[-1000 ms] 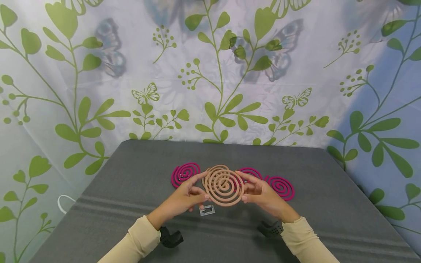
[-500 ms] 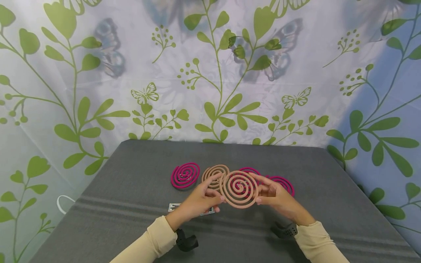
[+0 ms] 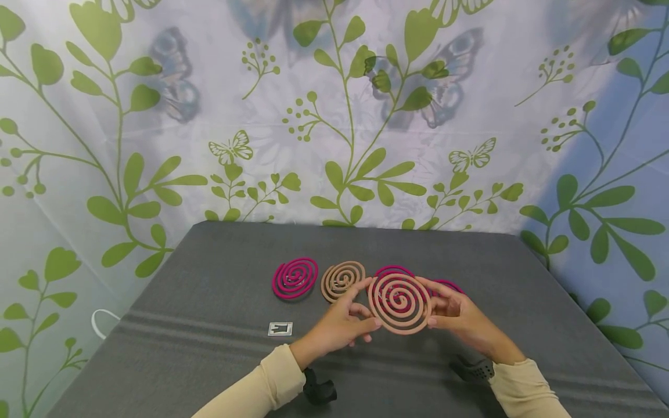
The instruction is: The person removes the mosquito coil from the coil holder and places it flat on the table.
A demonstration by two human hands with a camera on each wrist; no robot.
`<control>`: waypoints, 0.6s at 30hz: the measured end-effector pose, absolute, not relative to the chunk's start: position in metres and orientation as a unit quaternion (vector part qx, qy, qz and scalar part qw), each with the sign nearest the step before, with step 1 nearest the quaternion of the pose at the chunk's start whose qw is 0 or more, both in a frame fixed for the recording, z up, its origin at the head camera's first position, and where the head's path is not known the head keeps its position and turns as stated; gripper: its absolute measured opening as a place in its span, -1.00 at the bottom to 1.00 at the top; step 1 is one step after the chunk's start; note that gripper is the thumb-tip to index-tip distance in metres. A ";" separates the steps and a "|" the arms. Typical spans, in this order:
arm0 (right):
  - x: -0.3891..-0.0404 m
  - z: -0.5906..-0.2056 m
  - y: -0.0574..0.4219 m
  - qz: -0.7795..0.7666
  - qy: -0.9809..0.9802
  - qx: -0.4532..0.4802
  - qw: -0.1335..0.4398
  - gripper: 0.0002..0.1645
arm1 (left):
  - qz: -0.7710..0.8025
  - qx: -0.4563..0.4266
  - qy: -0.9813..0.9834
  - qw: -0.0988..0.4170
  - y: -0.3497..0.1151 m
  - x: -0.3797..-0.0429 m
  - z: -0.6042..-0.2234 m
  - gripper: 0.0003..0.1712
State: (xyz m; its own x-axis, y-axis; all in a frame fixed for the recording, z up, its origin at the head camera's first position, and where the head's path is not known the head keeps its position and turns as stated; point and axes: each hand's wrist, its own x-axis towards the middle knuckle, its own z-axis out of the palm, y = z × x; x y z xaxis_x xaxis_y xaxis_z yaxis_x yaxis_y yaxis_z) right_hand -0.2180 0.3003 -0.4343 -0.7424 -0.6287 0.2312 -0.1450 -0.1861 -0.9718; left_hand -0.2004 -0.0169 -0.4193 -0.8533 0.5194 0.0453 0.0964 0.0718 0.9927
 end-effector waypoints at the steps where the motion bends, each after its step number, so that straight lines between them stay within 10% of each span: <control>1: -0.217 -0.434 0.303 -0.703 0.616 -0.312 0.172 -0.12 | 0.648 0.213 0.712 0.163 -0.014 -0.200 -0.420 -0.07; 18: -0.216 -0.432 0.346 -0.714 0.592 -0.334 0.168 -0.13 | 0.672 0.199 0.695 0.158 0.035 -0.199 -0.420 -0.05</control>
